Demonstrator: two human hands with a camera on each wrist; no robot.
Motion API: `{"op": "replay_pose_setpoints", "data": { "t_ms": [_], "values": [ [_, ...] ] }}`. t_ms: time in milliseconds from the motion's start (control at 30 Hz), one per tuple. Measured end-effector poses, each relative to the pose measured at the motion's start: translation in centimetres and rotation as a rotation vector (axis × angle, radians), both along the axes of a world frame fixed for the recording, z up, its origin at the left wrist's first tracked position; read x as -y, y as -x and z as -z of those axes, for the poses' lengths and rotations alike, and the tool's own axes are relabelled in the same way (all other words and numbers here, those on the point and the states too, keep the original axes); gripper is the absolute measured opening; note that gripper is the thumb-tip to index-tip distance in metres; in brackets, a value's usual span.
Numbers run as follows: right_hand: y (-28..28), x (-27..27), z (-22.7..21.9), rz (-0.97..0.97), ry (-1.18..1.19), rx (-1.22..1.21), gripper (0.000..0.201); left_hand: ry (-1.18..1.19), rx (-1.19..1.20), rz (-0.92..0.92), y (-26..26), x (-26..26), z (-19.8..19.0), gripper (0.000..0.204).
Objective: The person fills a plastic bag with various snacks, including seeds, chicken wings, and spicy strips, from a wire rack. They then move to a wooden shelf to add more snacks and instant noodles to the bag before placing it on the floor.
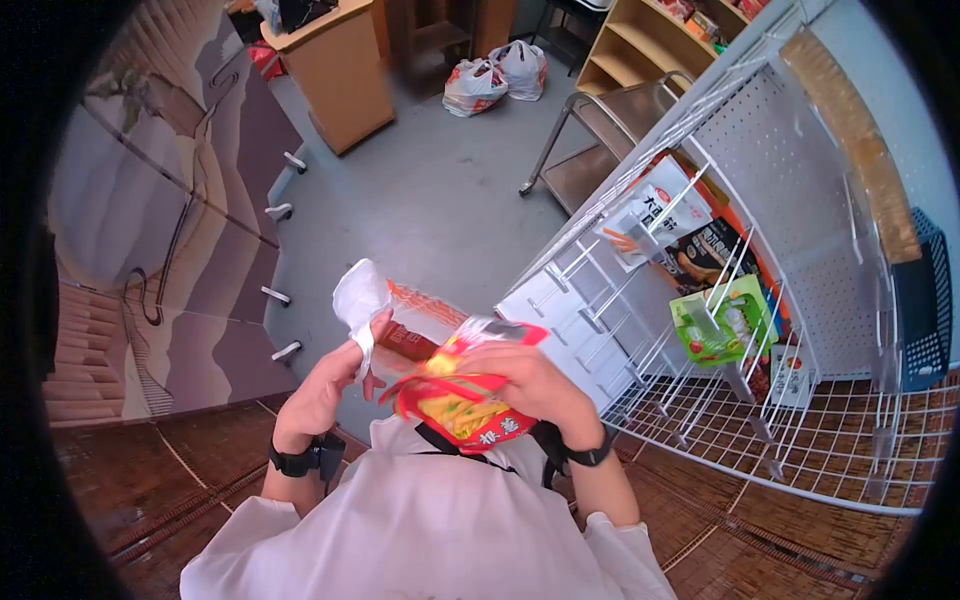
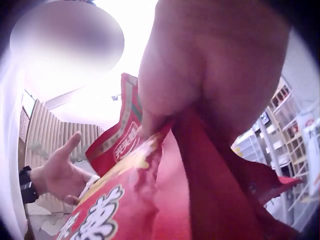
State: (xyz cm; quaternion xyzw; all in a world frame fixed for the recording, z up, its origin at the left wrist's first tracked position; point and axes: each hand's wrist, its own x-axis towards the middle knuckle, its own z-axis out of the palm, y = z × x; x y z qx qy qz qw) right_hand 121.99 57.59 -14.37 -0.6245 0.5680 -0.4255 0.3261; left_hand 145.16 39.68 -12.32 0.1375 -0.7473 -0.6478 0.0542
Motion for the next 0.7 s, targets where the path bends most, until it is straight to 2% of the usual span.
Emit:
{"op": "replay_pose_setpoints", "data": {
  "t_ms": [100, 167, 200, 233, 267, 300, 367, 400, 433, 467, 500, 533, 567, 633, 667, 700],
  "values": [
    [-1.7, 4.1, 3.9, -0.207, -0.185, -0.033, 0.031, 0.060, -0.024, 0.070, 1.9, 0.6, -1.8, 0.111],
    [-3.3, 7.6, 4.8, -0.316, -0.297, -0.088, 0.028, 0.082, -0.032, 0.106, 3.5, 1.4, -3.2, 0.110],
    [-4.3, 9.0, 4.9, -0.357, -0.384, -0.097, 0.027, 0.169, -0.054, 0.161, 4.1, 2.0, -4.1, 0.087],
    [-4.8, 10.1, 7.1, -0.351, -0.372, -0.093, 0.027, 0.256, -0.077, 0.219, 4.6, 2.4, -4.8, 0.074],
    [-4.9, 11.2, 11.3, -0.258, -0.251, -0.101, 0.026, 0.319, -0.048, 0.240, 4.5, 2.5, -4.7, 0.093],
    [-4.7, 12.1, 14.6, -0.164, -0.132, -0.108, 0.025, 0.329, -0.044, 0.247, 4.3, 2.4, -5.5, 0.093],
    [-2.9, 11.7, 15.1, -0.166, -0.205, -0.012, 0.027, 0.242, 0.116, 0.200, 3.4, 2.0, -7.4, 0.073],
    [-1.9, 10.7, 13.4, -0.130, -0.250, 0.038, 0.029, 0.211, -0.047, 0.180, 2.7, 2.3, -6.1, 0.089],
    [-1.1, 9.7, 12.1, -0.094, -0.298, 0.086, 0.031, 0.213, -0.044, 0.182, 1.8, 2.8, -5.0, 0.089],
    [-0.4, 8.9, 11.5, -0.093, -0.296, 0.088, 0.031, 0.221, 0.012, 0.250, 0.8, 3.3, -4.0, 0.099],
    [0.2, 8.1, 11.1, -0.006, -0.379, 0.217, 0.032, 0.227, 0.067, 0.316, 0.7, 3.4, -4.0, 0.109],
    [0.5, 7.7, 10.8, 0.081, -0.462, 0.345, 0.034, 0.168, 0.035, 0.350, 1.0, 2.6, -5.0, 0.109],
    [0.6, 7.6, 10.6, 0.081, -0.462, 0.344, 0.034, 0.168, 0.034, 0.349, 1.0, 2.4, -4.8, 0.109],
    [0.9, 7.2, 10.3, 0.194, -0.298, 0.112, 0.024, 0.061, 0.003, 0.426, 1.4, 1.8, -4.5, 0.106],
    [0.6, 7.6, 11.2, 0.269, -0.163, -0.026, 0.021, 0.038, 0.030, 0.377, 1.8, 0.9, -5.0, 0.110],
    [-0.4, 7.8, 10.5, 0.278, -0.165, -0.024, 0.021, 0.036, 0.030, 0.386, 2.3, 0.3, -5.1, 0.110]
  ]
}}
